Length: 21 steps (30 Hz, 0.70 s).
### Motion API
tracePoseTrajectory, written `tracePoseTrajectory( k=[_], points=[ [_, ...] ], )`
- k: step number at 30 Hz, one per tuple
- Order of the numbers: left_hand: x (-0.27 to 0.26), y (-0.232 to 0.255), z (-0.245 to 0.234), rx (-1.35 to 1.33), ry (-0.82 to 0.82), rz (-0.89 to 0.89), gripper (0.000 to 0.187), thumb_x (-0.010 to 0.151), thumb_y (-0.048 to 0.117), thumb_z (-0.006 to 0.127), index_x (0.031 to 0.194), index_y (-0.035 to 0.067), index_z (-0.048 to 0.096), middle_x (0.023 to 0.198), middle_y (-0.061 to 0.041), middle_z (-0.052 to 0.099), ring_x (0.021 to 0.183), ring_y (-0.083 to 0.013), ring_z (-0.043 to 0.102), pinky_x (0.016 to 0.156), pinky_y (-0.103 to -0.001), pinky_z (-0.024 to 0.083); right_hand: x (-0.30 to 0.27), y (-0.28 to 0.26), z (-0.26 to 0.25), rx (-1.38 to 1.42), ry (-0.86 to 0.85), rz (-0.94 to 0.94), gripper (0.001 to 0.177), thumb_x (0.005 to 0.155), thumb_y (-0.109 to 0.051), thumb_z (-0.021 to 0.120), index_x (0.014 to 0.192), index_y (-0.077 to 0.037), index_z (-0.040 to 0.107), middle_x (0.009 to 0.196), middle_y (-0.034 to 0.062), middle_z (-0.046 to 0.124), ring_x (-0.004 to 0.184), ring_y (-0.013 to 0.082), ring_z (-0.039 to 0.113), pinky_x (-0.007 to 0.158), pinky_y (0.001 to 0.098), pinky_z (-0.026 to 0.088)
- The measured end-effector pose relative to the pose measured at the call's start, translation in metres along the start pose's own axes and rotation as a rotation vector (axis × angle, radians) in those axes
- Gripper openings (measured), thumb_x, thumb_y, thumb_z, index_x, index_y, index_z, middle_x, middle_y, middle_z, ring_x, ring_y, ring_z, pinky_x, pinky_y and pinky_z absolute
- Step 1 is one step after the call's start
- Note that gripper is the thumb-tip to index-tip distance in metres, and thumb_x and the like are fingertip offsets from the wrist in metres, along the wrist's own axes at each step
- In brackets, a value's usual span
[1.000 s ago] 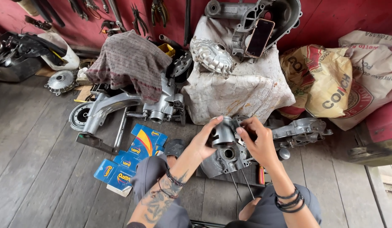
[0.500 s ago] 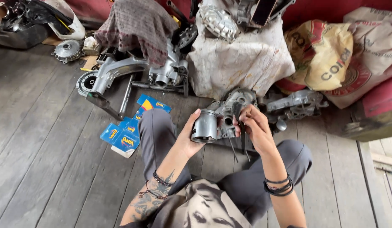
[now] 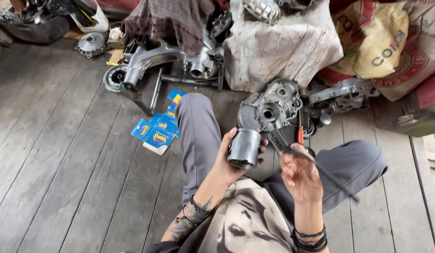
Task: The person sits on the floor and uses a screwdriver to remove a piston pin from a piston. They then use a brush to clean the piston surface.
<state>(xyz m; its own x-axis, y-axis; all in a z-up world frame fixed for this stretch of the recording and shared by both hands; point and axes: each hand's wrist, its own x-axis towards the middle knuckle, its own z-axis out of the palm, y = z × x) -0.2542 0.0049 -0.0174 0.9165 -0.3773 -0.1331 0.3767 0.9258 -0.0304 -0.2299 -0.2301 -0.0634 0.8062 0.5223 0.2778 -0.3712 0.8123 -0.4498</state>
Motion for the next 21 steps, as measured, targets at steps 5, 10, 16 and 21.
tracePoseTrajectory(
  k=[5, 10, 16, 21],
  points=[
    [-0.031, -0.02, -0.016, 0.298, -0.089, 0.151, 0.064, 0.098, 0.041, 0.057, 0.149, 0.007, 0.04, 0.13, -0.026, 0.058, 0.109, -0.0348, 0.067, 0.089, -0.05, 0.059, -0.032, 0.016, 0.045, -0.31, 0.142, -0.099, 0.047, 0.105, -0.043, 0.053, 0.121, 0.001, 0.057, 0.084, 0.0188, 0.057, 0.071, 0.0291, 0.063, 0.043, 0.0287, 0.049],
    [-0.065, -0.039, 0.003, 0.475, -0.212, 0.303, 0.067, 0.094, 0.033, 0.064, 0.149, 0.005, 0.037, 0.124, -0.028, 0.06, 0.103, -0.0338, 0.068, 0.084, -0.05, 0.059, -0.04, 0.04, 0.091, -0.447, 0.08, -0.158, 0.039, 0.093, -0.031, 0.067, 0.104, 0.003, 0.052, 0.06, 0.0151, 0.048, 0.042, 0.0214, 0.054, 0.032, 0.0261, 0.042],
    [-0.097, -0.051, 0.035, 0.576, -0.31, 0.459, 0.078, 0.086, 0.031, 0.072, 0.145, -0.002, 0.035, 0.113, -0.028, 0.062, 0.093, -0.0319, 0.07, 0.081, -0.045, 0.06, -0.049, 0.042, 0.112, -0.493, 0.012, -0.319, 0.027, 0.091, -0.017, 0.068, 0.097, 0.001, 0.049, 0.062, 0.0132, 0.046, 0.042, 0.0179, 0.055, 0.036, 0.0218, 0.046],
    [-0.108, -0.055, 0.037, 0.562, -0.331, 0.496, 0.074, 0.088, 0.031, 0.073, 0.142, -0.003, 0.037, 0.113, -0.031, 0.062, 0.092, -0.0331, 0.07, 0.076, -0.044, 0.061, -0.058, 0.057, 0.135, -0.497, -0.068, -0.324, 0.026, 0.091, -0.015, 0.068, 0.095, 0.006, 0.053, 0.065, 0.0196, 0.051, 0.048, 0.0229, 0.06, 0.038, 0.0257, 0.05]
  ],
)
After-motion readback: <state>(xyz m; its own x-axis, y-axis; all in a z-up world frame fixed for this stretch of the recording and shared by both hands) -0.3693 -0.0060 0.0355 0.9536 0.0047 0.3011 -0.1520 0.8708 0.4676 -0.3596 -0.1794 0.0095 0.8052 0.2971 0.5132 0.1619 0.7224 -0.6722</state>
